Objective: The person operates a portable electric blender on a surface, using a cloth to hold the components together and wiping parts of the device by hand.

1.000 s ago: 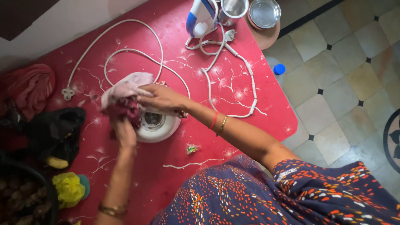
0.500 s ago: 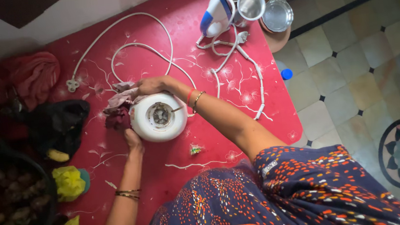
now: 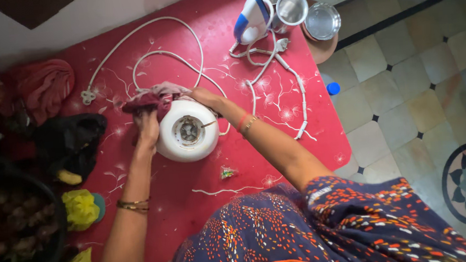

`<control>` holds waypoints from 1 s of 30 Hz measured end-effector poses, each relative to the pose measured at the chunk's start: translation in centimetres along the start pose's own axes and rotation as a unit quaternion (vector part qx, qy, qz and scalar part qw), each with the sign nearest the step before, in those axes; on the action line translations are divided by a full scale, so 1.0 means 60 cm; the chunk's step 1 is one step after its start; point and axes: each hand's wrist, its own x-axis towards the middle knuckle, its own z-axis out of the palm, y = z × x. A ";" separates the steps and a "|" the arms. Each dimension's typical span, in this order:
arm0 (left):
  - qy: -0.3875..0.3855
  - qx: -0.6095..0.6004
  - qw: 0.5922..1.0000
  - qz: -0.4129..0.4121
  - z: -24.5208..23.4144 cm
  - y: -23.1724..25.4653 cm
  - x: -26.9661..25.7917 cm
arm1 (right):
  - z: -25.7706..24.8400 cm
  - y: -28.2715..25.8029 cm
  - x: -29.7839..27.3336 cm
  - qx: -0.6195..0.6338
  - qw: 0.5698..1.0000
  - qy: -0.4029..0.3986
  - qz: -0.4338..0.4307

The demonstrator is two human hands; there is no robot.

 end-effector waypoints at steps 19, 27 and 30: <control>0.015 0.191 0.954 0.232 0.017 -0.011 -0.066 | 0.152 -0.177 -0.309 -0.265 0.855 0.343 -0.284; -0.027 0.191 0.932 0.308 -0.008 -0.157 0.067 | 0.056 -0.123 -0.111 -0.315 0.941 0.076 -0.103; -0.040 0.219 0.924 0.309 -0.014 -0.156 0.089 | 0.022 -0.035 -0.013 -0.329 0.917 0.003 -0.225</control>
